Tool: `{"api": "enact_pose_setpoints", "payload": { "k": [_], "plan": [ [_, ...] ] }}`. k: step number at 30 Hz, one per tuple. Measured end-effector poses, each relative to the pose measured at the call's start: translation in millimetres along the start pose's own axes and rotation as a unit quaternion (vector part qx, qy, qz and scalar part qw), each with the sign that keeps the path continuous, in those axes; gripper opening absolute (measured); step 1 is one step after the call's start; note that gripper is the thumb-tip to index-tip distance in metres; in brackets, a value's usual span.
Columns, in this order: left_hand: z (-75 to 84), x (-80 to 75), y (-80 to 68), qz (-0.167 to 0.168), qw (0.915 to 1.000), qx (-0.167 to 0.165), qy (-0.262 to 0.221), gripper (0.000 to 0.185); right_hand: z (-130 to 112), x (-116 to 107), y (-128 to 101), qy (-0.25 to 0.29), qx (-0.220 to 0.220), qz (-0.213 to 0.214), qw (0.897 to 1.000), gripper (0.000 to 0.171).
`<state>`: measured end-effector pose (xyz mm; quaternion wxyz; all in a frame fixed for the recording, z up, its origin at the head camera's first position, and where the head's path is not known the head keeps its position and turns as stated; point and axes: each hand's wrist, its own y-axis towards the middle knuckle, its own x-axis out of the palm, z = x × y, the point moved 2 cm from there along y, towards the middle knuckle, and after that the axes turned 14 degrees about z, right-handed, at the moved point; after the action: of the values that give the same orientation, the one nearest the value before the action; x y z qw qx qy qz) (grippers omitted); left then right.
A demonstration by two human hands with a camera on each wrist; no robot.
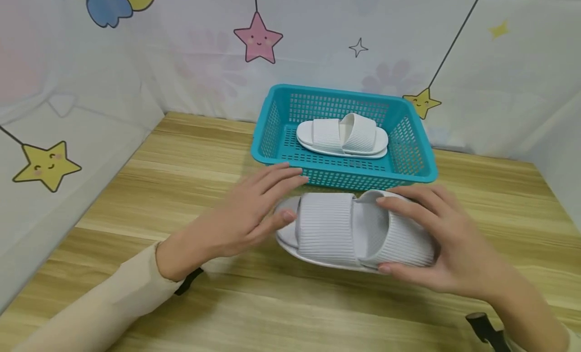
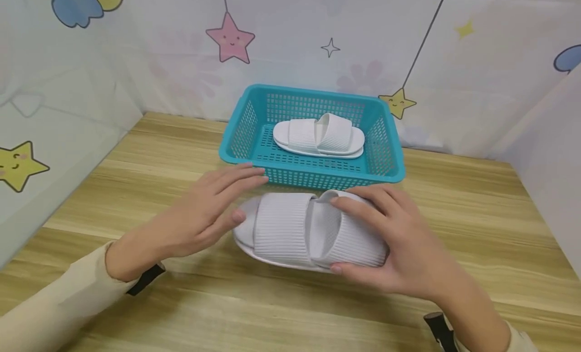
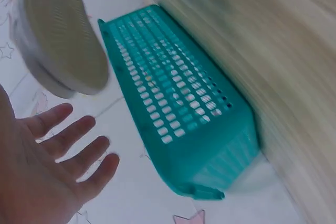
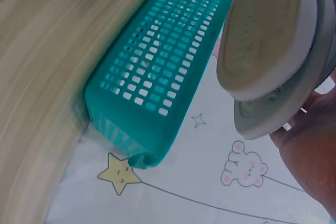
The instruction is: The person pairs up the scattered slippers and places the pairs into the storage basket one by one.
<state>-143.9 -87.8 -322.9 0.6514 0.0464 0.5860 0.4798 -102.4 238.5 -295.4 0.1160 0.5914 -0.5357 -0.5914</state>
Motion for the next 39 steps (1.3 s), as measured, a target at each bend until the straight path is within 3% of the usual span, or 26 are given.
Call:
{"api": "enact_pose_setpoints", "payload": {
  "k": [5,11,18,25,39],
  "plan": [
    [-16.3,-6.2,-8.6,0.029,0.9977,-0.053,0.032,0.075,3,-10,2,0.007,0.009,0.015,1.000,0.081],
    [-23.9,-5.5,-14.5,-0.014,0.9932,-0.110,0.034,0.064,3,-19,6,-0.015,0.006,0.035,0.999,0.085],
    [-27.4,-1.9,-14.7,-0.050,0.9903,-0.106,0.075,0.066,10,-23,15,-0.043,0.003,0.074,0.996,0.092],
    [-35.9,-2.1,-16.7,-0.085,0.9843,-0.113,0.106,0.074,32,-19,22,-0.063,0.015,0.074,0.995,0.094],
    [-39.0,-2.9,-16.8,-0.087,0.9817,-0.113,0.126,0.075,74,-7,49,-0.052,0.070,0.038,0.995,0.087]
  ]
}}
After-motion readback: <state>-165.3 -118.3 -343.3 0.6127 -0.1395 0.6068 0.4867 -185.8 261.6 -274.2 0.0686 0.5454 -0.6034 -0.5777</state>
